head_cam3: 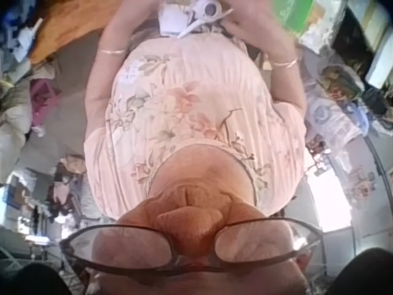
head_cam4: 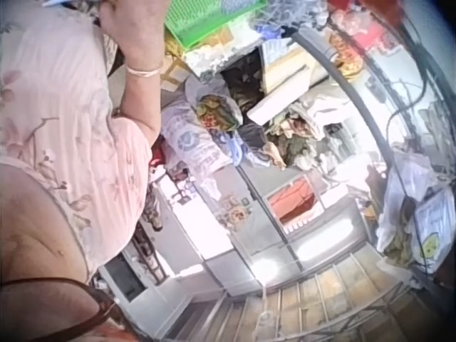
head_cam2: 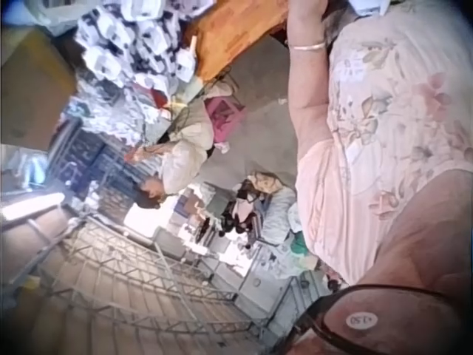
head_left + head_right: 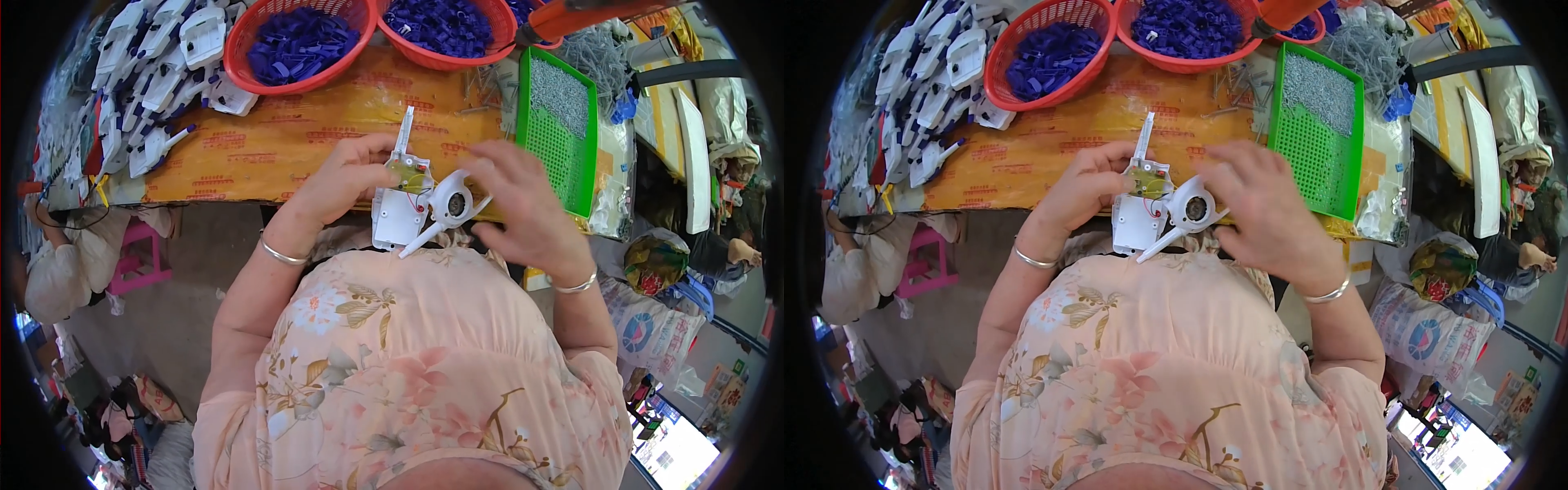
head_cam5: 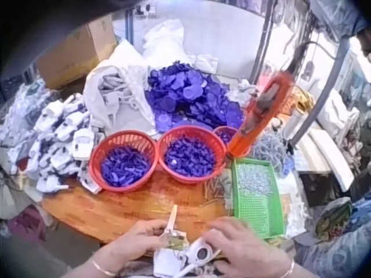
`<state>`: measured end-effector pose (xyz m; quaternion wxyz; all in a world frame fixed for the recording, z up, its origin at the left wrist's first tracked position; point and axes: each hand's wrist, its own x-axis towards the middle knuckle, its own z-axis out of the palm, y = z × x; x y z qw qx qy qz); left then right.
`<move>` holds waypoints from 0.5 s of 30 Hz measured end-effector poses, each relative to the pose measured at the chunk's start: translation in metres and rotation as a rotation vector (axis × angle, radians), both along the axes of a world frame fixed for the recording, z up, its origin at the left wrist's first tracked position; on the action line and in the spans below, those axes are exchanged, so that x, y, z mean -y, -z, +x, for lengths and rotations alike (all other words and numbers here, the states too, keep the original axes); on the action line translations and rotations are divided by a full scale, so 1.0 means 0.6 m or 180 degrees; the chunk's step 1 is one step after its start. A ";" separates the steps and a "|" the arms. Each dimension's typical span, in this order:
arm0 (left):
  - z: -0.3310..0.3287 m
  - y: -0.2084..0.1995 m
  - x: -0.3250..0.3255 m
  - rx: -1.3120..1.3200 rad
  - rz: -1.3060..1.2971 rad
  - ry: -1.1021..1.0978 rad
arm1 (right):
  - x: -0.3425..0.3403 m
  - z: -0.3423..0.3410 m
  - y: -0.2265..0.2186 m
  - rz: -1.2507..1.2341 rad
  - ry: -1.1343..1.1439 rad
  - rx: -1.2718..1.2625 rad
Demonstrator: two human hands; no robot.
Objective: Assembling toy walkie-talkies by applying hot glue to internal components and snapping plastic casings together.
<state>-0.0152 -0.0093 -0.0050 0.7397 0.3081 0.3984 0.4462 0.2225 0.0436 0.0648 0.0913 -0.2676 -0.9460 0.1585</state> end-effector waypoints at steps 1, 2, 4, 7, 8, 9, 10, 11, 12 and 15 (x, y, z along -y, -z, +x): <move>-0.001 -0.002 0.001 -0.0006 -0.0009 0.0018 | 0.010 -0.007 0.008 -0.0048 -0.0082 0.0200; -0.003 -0.003 0.001 -0.0162 0.0158 0.0065 | 0.014 -0.012 0.019 0.0111 -0.0085 0.0151; -0.001 -0.005 -0.002 -0.0328 0.0340 0.0122 | 0.009 -0.009 0.037 0.0072 -0.0095 0.0079; -0.002 -0.007 0.005 -0.0204 0.0212 0.0039 | 0.006 -0.008 0.042 -0.0057 -0.0161 -0.0048; -0.004 -0.006 0.009 -0.0333 0.0182 0.0038 | 0.005 -0.007 0.042 -0.0145 -0.0178 -0.0073; -0.004 -0.004 0.005 -0.0460 0.0186 0.0034 | 0.000 -0.006 0.044 -0.0166 -0.0212 -0.0224; -0.006 0.007 0.009 -0.0057 0.0083 -0.0188 | -0.003 -0.008 0.044 -0.0179 -0.0250 -0.0374; -0.006 0.005 0.013 -0.0002 0.0027 -0.0414 | -0.004 -0.014 0.039 -0.0494 -0.0186 -0.0430; -0.007 0.003 0.013 0.0059 -0.0028 -0.0639 | -0.012 -0.019 0.037 -0.0594 -0.0231 -0.0396; -0.017 0.004 0.009 -0.0332 0.0240 -0.1103 | -0.036 -0.046 0.028 -0.0627 -0.0337 -0.0955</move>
